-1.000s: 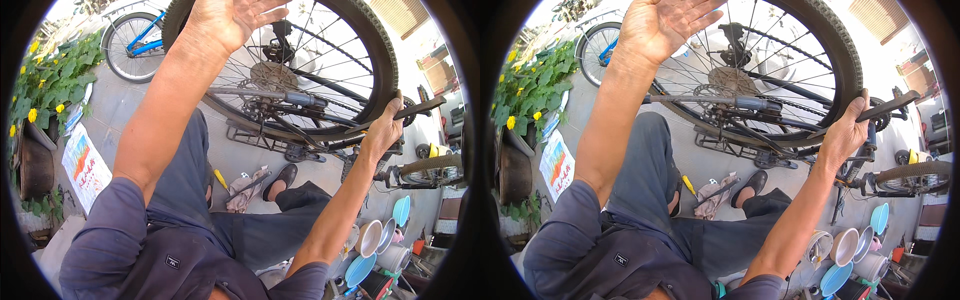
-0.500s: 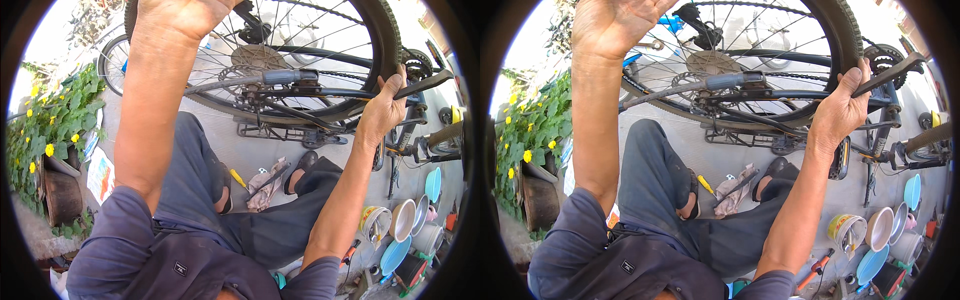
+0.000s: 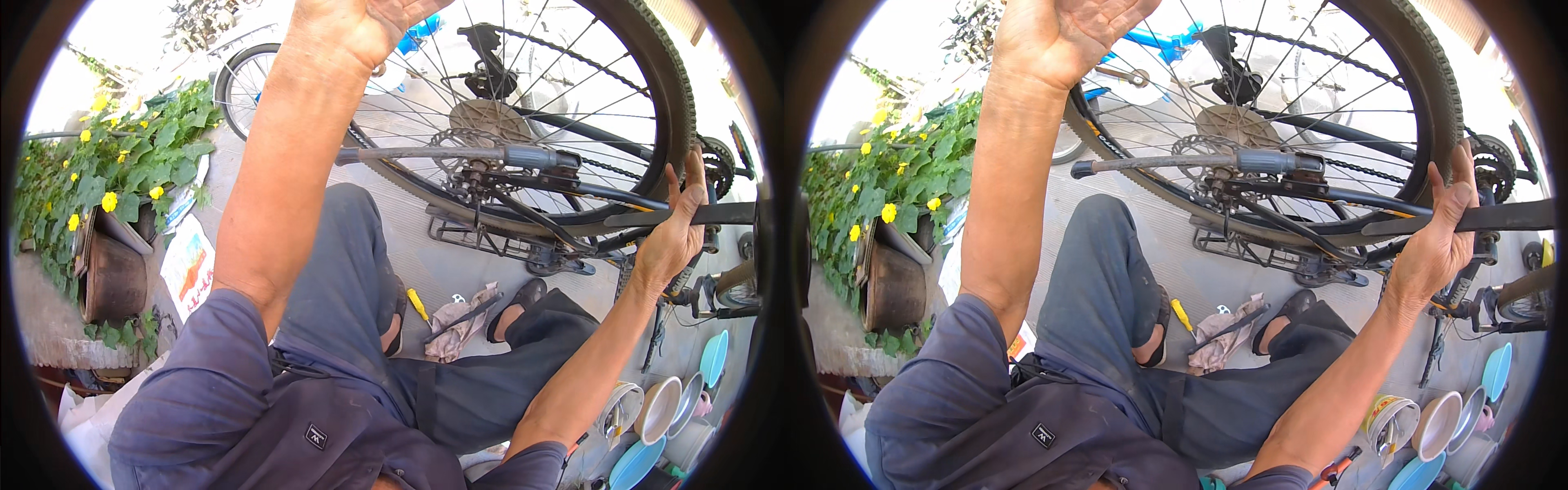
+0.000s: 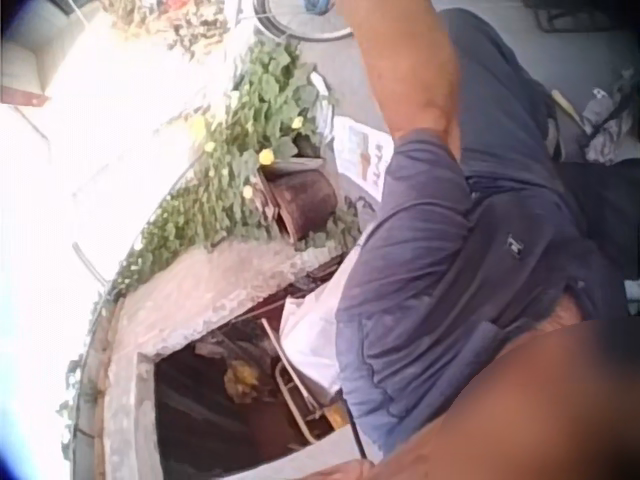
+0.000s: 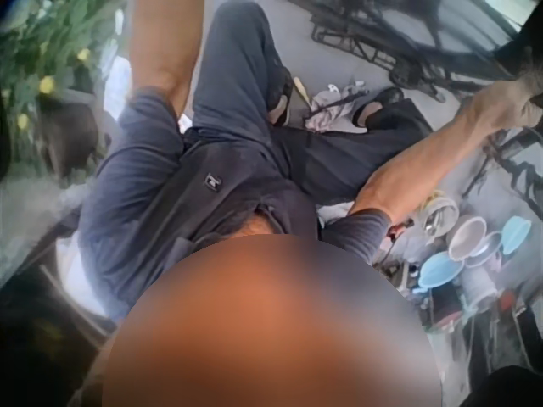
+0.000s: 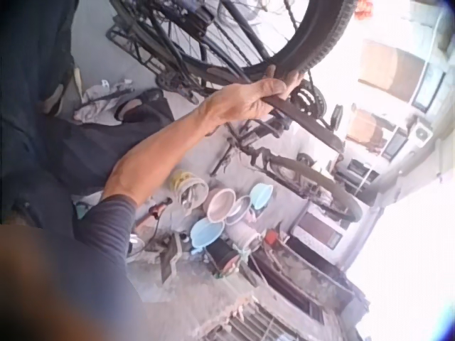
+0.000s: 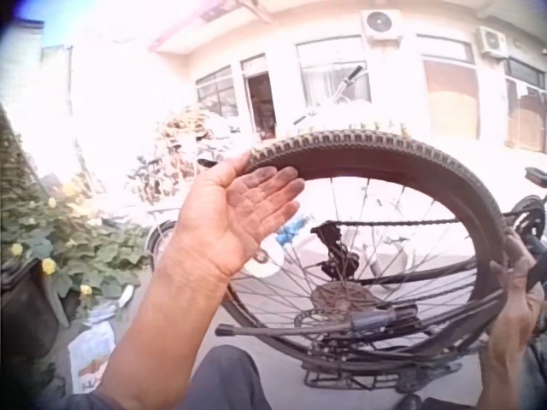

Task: The person uses a tire lever to pry the tire bead off the bicycle rim. They repeatedly insert the lever between the tire and the rim, lifting the bead to loosen the tire from the wheel.

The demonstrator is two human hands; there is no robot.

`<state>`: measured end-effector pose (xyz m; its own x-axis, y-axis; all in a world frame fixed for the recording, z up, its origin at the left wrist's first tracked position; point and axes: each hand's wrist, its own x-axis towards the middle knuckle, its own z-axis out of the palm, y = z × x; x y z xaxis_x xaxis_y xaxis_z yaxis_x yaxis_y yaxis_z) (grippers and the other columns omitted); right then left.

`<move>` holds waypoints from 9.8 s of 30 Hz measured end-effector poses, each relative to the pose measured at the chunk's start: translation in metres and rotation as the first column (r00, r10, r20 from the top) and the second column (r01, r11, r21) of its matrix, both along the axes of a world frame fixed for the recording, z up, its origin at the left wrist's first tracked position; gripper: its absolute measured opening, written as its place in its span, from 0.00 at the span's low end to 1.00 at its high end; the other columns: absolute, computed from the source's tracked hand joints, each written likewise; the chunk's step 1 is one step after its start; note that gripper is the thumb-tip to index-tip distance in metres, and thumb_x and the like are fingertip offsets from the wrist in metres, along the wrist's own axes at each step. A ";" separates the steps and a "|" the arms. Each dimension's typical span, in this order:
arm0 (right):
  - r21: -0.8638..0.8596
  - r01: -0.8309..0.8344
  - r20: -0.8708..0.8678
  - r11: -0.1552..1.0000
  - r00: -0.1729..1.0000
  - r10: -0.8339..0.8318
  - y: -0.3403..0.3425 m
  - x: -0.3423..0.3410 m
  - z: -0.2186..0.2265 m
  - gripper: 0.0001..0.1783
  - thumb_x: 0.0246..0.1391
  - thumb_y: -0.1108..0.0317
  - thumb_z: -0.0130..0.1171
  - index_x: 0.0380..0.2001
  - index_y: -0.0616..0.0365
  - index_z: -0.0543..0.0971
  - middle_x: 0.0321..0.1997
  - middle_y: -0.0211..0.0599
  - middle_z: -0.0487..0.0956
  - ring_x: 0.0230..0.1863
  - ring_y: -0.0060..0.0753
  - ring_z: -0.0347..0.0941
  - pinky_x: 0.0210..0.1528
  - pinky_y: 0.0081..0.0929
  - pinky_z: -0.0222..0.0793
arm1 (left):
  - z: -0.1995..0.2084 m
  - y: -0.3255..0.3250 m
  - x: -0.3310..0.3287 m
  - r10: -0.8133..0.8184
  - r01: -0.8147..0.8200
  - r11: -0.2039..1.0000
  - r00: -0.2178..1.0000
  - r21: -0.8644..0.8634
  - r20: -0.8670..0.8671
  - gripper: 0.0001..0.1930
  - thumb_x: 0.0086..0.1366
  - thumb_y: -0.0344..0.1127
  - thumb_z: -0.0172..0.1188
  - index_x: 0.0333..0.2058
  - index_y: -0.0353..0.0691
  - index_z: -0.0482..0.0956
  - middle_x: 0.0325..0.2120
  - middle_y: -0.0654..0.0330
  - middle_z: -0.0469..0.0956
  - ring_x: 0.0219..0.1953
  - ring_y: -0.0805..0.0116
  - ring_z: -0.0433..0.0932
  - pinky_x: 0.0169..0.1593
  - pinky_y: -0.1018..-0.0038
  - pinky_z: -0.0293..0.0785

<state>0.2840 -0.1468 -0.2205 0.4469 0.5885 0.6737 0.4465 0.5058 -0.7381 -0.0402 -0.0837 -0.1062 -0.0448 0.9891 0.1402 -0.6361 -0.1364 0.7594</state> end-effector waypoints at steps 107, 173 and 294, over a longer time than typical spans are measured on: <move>-0.155 0.143 -0.104 0.978 0.982 -0.160 0.000 0.004 -0.004 0.24 0.74 0.54 0.44 0.62 0.56 0.74 0.59 0.39 0.75 0.51 0.29 0.74 0.51 0.25 0.76 | -0.019 0.028 -0.075 0.791 0.077 0.502 -0.443 0.861 -0.422 0.29 0.48 0.41 0.76 0.45 0.34 0.72 0.39 0.47 0.73 0.43 0.45 0.77 0.45 0.56 0.75; -0.063 0.242 0.177 0.968 0.957 -0.228 0.004 -0.002 -0.014 0.23 0.73 0.58 0.45 0.65 0.54 0.71 0.69 0.42 0.68 0.61 0.32 0.72 0.58 0.29 0.75 | -0.145 0.050 -0.141 0.515 -0.487 0.596 -0.379 0.639 -0.769 0.37 0.58 0.35 0.60 0.65 0.37 0.59 0.45 0.39 0.80 0.48 0.39 0.80 0.56 0.55 0.73; -0.244 0.502 0.140 0.829 0.865 -0.482 0.022 0.029 -0.050 0.23 0.71 0.56 0.50 0.59 0.59 0.77 0.41 0.38 0.82 0.34 0.24 0.74 0.30 0.21 0.69 | -0.367 0.048 -0.111 0.068 -0.872 0.386 0.354 -0.302 -0.933 0.27 0.57 0.35 0.61 0.53 0.25 0.68 0.47 0.33 0.78 0.52 0.37 0.77 0.59 0.56 0.72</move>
